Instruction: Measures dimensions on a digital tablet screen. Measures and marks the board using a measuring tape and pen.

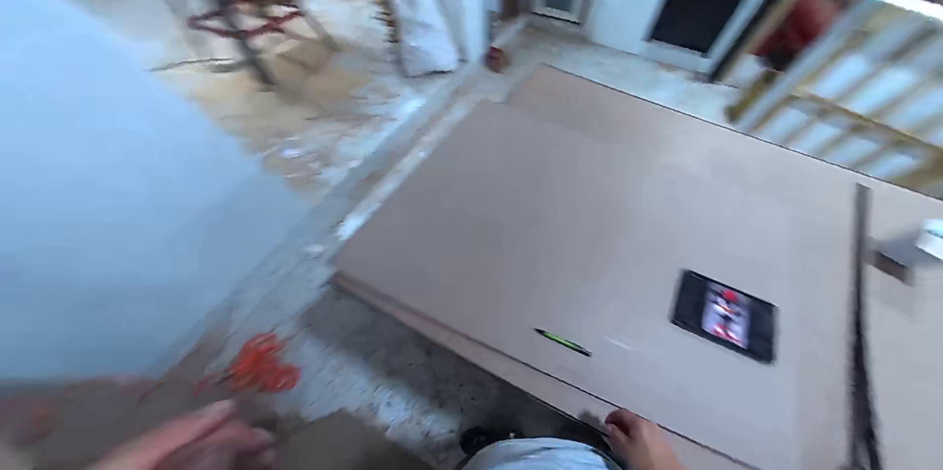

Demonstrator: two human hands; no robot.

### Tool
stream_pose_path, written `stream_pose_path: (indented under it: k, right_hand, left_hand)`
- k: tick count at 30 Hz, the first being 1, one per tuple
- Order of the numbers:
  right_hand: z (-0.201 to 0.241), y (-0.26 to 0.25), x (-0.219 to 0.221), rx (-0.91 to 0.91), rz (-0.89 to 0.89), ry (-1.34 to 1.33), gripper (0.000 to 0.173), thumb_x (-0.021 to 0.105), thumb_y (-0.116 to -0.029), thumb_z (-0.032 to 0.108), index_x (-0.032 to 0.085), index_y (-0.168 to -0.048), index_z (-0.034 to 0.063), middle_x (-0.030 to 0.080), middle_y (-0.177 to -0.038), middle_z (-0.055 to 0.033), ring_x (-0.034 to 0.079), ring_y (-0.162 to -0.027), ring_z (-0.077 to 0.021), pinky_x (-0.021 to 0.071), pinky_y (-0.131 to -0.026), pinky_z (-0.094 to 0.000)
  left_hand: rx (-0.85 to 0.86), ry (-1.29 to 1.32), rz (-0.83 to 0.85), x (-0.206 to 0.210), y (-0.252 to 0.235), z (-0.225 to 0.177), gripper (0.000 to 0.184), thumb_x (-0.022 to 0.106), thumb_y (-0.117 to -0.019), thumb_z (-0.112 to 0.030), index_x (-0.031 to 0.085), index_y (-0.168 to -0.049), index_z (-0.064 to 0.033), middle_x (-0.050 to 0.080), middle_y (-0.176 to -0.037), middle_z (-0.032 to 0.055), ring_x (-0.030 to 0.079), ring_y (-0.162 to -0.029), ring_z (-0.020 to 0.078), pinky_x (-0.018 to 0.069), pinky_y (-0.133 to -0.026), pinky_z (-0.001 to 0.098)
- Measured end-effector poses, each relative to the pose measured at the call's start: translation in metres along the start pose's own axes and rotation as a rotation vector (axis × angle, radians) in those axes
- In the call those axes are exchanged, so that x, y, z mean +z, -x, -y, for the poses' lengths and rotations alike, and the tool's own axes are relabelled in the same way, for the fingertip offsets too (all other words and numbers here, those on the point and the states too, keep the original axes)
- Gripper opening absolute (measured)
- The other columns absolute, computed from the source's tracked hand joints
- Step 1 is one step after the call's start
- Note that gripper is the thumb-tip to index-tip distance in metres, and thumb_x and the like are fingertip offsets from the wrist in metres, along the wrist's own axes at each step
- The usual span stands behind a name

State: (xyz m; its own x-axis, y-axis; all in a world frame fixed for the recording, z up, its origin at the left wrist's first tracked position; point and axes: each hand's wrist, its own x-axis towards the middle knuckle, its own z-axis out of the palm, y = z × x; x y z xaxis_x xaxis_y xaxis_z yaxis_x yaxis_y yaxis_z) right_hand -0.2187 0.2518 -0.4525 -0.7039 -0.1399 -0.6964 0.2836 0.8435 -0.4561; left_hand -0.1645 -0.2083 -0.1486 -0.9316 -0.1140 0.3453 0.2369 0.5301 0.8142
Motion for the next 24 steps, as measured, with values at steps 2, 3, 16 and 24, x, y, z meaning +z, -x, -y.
stream_pose_path:
  k: [2,3,16,24]
  right_hand:
    - [-0.051,0.014,-0.010,0.143,-0.139,-0.089,0.036,0.056,-0.1029,0.039,0.068,-0.128,0.0150,0.075,-0.110,-0.0081,0.073,-0.102,-0.0244,0.0567,-0.094,-0.0525]
    - [-0.078,0.023,-0.015,0.214,-0.207,-0.150,0.038,0.056,-0.1029,0.039,0.067,-0.130,0.0141,0.075,-0.111,-0.0082,0.073,-0.101,-0.0242,0.0572,-0.094,-0.0519]
    - [-0.273,-0.012,-0.209,0.327,-0.776,-0.677,0.057,0.060,-0.1033,0.042,0.051,-0.148,0.0082,0.062,-0.142,-0.0137,0.061,-0.129,-0.0283,0.0483,-0.109,-0.0551]
    - [-0.313,-0.116,-0.302,0.308,-0.641,-0.934,0.068,0.046,-0.1045,0.060,0.048,-0.149,0.0087,0.071,-0.126,-0.0095,0.070,-0.111,-0.0217,0.0569,-0.095,-0.0454]
  left_hand:
    - [-0.236,-0.148,0.155,0.054,0.011,0.100,0.037,0.054,-0.1050,-0.012,0.055,-0.132,0.0139,0.071,-0.099,0.0191,0.072,-0.084,0.0204,0.0626,-0.078,0.0398]
    - [-0.329,-0.223,0.266,0.091,0.017,0.133,0.041,0.055,-0.1034,-0.014,0.056,-0.137,0.0107,0.071,-0.107,0.0240,0.073,-0.089,0.0274,0.0613,-0.082,0.0454]
    - [0.009,-0.988,1.109,0.463,-0.050,0.188,0.029,0.062,-0.0902,-0.003,0.068,-0.118,-0.0024,0.064,-0.127,0.0175,0.056,-0.127,0.0366,0.0460,-0.105,0.0544]
    - [-0.592,-0.756,0.990,0.529,-0.094,0.133,0.023,0.064,-0.0951,-0.016,0.062,-0.116,-0.0052,0.068,-0.107,0.0190,0.068,-0.100,0.0372,0.0550,-0.086,0.0601]
